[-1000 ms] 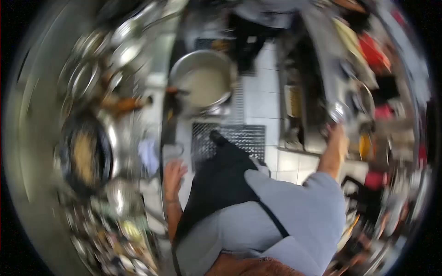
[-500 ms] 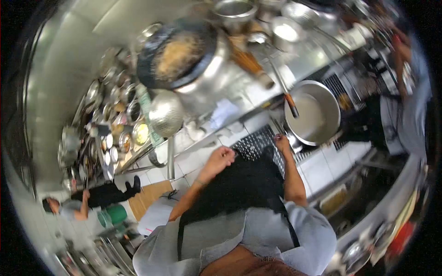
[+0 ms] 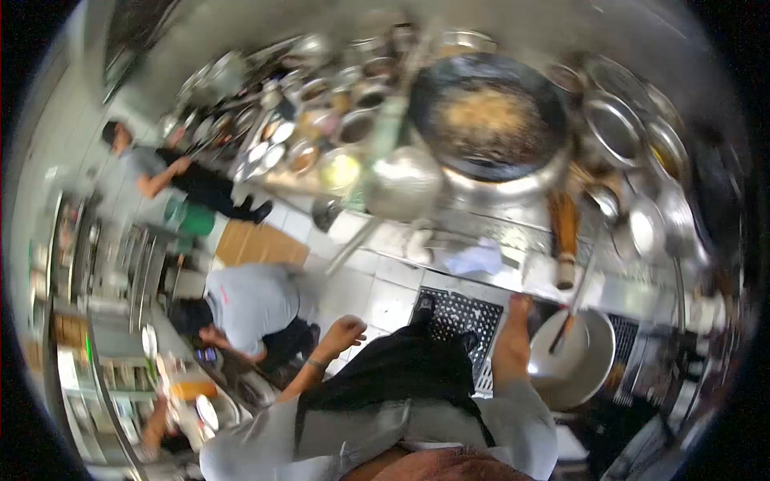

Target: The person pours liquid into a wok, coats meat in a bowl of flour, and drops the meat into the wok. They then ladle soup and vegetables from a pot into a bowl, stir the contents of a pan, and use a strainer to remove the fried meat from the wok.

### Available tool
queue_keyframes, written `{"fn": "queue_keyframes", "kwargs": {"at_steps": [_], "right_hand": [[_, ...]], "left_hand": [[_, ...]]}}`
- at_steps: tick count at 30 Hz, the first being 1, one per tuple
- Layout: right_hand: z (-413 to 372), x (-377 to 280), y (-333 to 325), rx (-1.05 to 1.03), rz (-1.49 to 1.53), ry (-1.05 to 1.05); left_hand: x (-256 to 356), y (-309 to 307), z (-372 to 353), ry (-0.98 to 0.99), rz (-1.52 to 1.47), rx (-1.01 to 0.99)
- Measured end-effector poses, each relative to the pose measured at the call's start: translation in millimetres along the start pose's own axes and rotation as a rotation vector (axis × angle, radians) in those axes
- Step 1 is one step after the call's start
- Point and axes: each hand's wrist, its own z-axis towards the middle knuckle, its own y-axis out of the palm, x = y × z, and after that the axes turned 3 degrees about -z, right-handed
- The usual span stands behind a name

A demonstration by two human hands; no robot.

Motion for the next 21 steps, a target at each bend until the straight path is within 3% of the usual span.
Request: {"fn": "queue_keyframes", "kwargs": {"at_steps": [1, 2, 6, 9, 11, 13, 15, 16, 17, 18, 19, 21], "right_hand": [[4.0, -13.9, 22.8, 0.460, -0.170, -0.029], [7.4, -15.8, 36.5, 0.619, -0.210, 0.060], [-15.3, -24.6, 93.5, 0.636, -0.238, 0.221], [-17.8, -22.6, 170.9, 1.146, -0.366, 0.266], [-27.9, -10.2, 129.6, 0.924, -0.767, 0.154], [-64.9, 15.8, 123.3, 0.586, -1.391, -0.286], [-83.8, 9.5, 130.2, 0.011, -2.444, -0.081], [-94.4, 2.1, 129.3, -0.361, -2.901, 0.139], [-99.6, 11.7, 141.1, 0.058, -2.373, 0.324], [-103.8, 21.0, 149.4, 0.446, -1.812, 0.281], [-106.2, 22.3, 158.3, 0.377, -1.884, 0.275], [-111.4, 21.6, 194.2, 0.332, -2.010, 0.272]], "left_hand": [[-2.8, -2.4, -7.1, 0.015, -0.001, 0.028], [-11.2, -5.9, -5.0, 0.012, 0.035, 0.017], [-4.4, -1.9, -0.3, 0.009, 0.114, 0.016], [26.3, 12.6, 6.0, 0.219, 0.226, 0.060], [64.2, 29.2, 15.1, 0.445, 0.282, 0.085], [115.2, 55.5, 20.9, 0.569, 0.330, 0.153], [169.0, 77.8, 24.8, 0.747, 0.374, 0.076], [197.1, 90.1, 23.8, 0.840, 0.385, 0.072], [222.8, 104.2, 25.9, 0.933, 0.395, 0.057], [242.9, 118.8, 31.8, 1.121, 0.442, 0.121], [261.0, 132.9, 40.5, 1.317, 0.477, 0.187], [296.2, 152.5, 69.5, 1.366, 0.625, 0.205]]}}
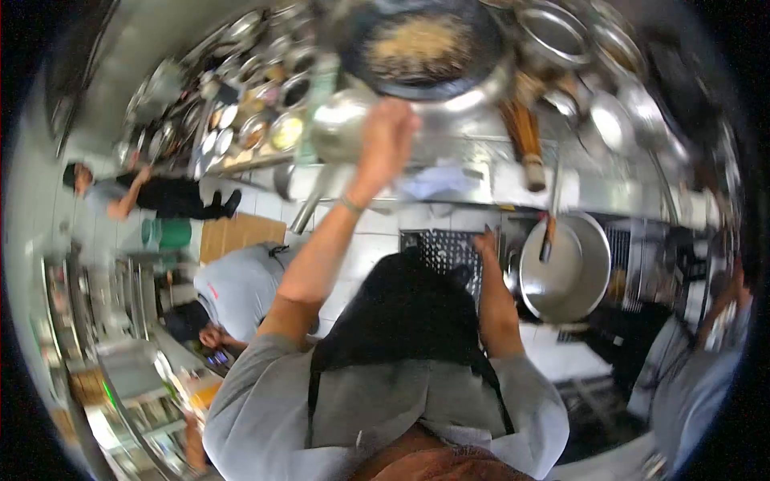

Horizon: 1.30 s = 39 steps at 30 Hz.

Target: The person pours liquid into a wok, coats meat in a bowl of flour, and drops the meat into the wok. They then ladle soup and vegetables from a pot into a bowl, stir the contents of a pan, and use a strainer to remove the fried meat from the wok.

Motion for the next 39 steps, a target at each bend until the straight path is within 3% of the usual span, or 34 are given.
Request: {"fn": "queue_keyframes", "kwargs": {"at_steps": [1, 2, 4, 6, 7, 8, 14, 18, 21, 26, 30, 32, 34, 35, 37, 39], "right_hand": [[11.2, 8.8, 19.6, 0.115, -0.046, 0.022], [17.9, 3.8, 10.5, -0.079, 0.050, 0.125], [15.3, -6.0, 10.8, 0.056, 0.048, 0.117], [7.5, -28.6, -1.0, 0.047, 0.351, 0.253], [38.1, 1.8, 28.4, 0.119, 0.263, 0.150], [9.5, -27.0, -0.4, 0.213, 0.251, 0.180], [61.6, -27.3, 14.7, 0.242, 0.628, 0.361], [137.5, -0.5, 40.2, 0.450, 1.061, 0.450], [108.2, -37.6, 9.5, 0.594, 1.405, 0.399], [136.0, -16.6, 18.9, 0.604, 1.168, 0.471], [174.0, 15.8, 46.3, 0.775, 0.535, 0.425], [184.3, 38.0, 49.8, 0.584, 0.516, 0.450], [186.4, 43.9, 45.6, 0.581, 0.942, 0.480], [163.0, 25.3, 23.5, 0.658, 1.385, 0.489], [167.1, 23.8, 20.6, 0.777, 1.546, 0.501], [198.5, 50.5, 45.1, 0.738, 0.983, 0.501]], "left_hand": [[-4.5, 11.5, 17.5, 0.101, 0.041, 0.051], [-8.0, 21.0, 31.5, 0.200, 0.081, 0.107], [-33.3, 41.6, 47.3, 0.191, 0.308, 0.089], [-50.4, 46.6, 49.8, 0.137, 0.409, 0.008], [-67.7, 49.6, 53.2, 0.192, 0.434, 0.024], [-81.8, 52.7, 57.0, 0.241, 0.455, 0.042], [-76.3, 49.3, 81.3, 0.296, 0.416, 0.067], [-85.5, 49.7, 87.7, 0.316, 0.423, 0.089], [-95.5, 54.0, 95.6, 0.363, 0.310, 0.125], [-101.6, 54.1, 94.7, 0.323, 0.368, 0.174], [-91.5, 50.8, 92.7, 0.312, 0.429, 0.240], [-94.9, 51.1, 92.5, 0.314, 0.462, 0.258], [-96.2, 50.9, 93.8, 0.310, 0.478, 0.272], [-95.9, 50.3, 94.2, 0.305, 0.479, 0.273], [-92.3, 50.1, 95.2, 0.276, 0.481, 0.267], [-86.9, 48.9, 93.1, 0.227, 0.484, 0.248]]}}
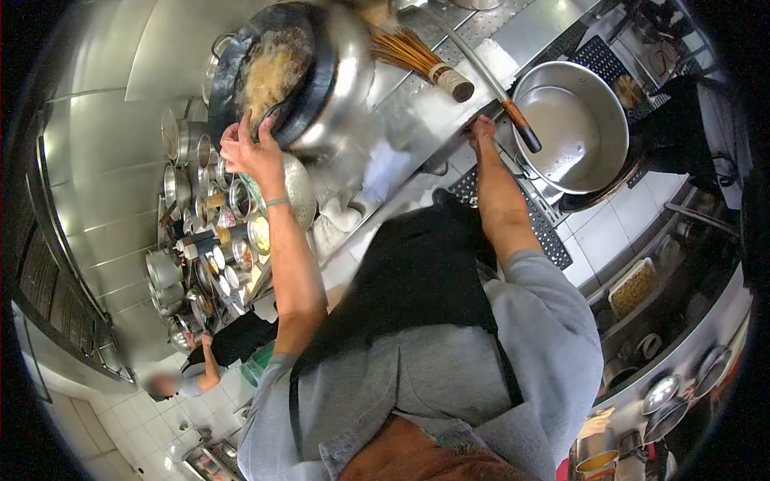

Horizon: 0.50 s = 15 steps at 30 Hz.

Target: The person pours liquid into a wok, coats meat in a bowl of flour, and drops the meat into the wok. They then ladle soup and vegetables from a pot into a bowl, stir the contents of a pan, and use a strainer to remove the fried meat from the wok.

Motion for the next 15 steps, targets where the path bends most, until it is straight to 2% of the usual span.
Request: {"fn": "queue_keyframes", "kwargs": {"at_steps": [1, 3, 5, 7, 9, 12, 13, 15], "right_hand": [[6.0, 3.2, 0.5, -0.022, -0.263, -0.099], [-2.7, -23.8, -24.9, -0.274, -0.837, -0.228], [-20.3, -20.8, -22.4, -0.116, -0.511, -0.183], [-28.5, -29.1, -19.2, -0.066, -0.207, 0.013], [-31.3, -51.5, -27.5, -0.118, 0.076, 0.360], [2.7, -10.7, -22.6, -0.240, -0.202, 0.104], [-1.1, -13.4, -20.9, -0.223, 0.008, 0.166], [-8.5, -19.4, -18.2, -0.177, 0.078, 0.178]], "left_hand": [[-1.8, 1.3, 0.2, 0.011, -0.007, 0.007], [-6.9, 4.4, -1.1, 0.033, -0.024, 0.014], [-6.4, 4.3, -0.7, 0.064, -0.013, 0.031], [-5.1, 3.2, 0.6, 0.079, -0.010, 0.042], [-2.7, 1.3, 0.2, 0.078, -0.015, 0.044], [1.0, -0.6, 0.8, 0.067, -0.040, 0.032], [1.1, -0.2, 0.5, 0.063, -0.043, 0.030], [0.4, 0.5, 0.4, 0.053, -0.048, 0.028]]}}
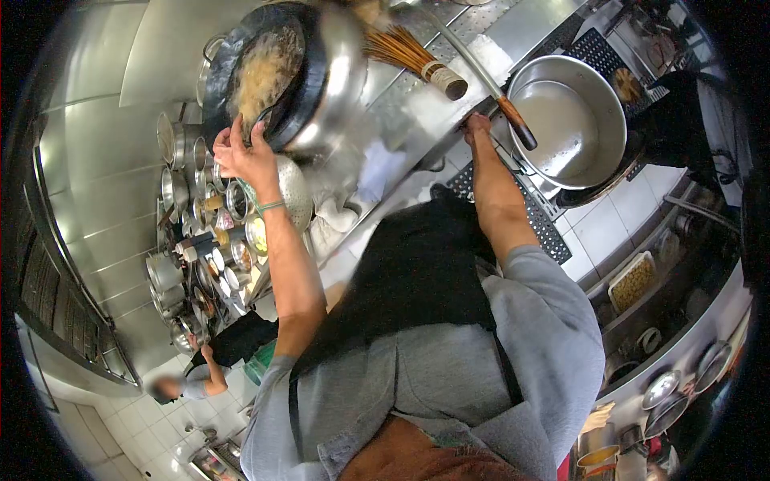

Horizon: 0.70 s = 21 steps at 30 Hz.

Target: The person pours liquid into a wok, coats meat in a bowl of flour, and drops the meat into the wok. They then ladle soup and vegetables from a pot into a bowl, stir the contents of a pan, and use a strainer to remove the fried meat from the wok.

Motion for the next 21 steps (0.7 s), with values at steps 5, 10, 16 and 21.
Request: {"fn": "queue_keyframes", "kwargs": {"at_steps": [5, 10, 16, 21], "right_hand": [[-17.0, -11.7, -5.5, 0.046, -0.774, -0.299], [-19.9, -18.3, -5.5, 0.037, -1.161, -0.443], [-25.9, -18.3, -1.7, 0.068, -1.285, -0.479], [-20.4, -6.9, 0.2, 0.149, -1.397, -0.551]], "left_hand": [[1.7, -1.3, 1.1, 0.002, 0.007, -0.002], [1.2, -0.3, 1.6, -0.006, -0.016, -0.005], [4.1, -3.0, 3.2, -0.024, 0.036, -0.021], [-1.2, -1.5, 1.9, -0.004, 0.010, -0.018]]}}
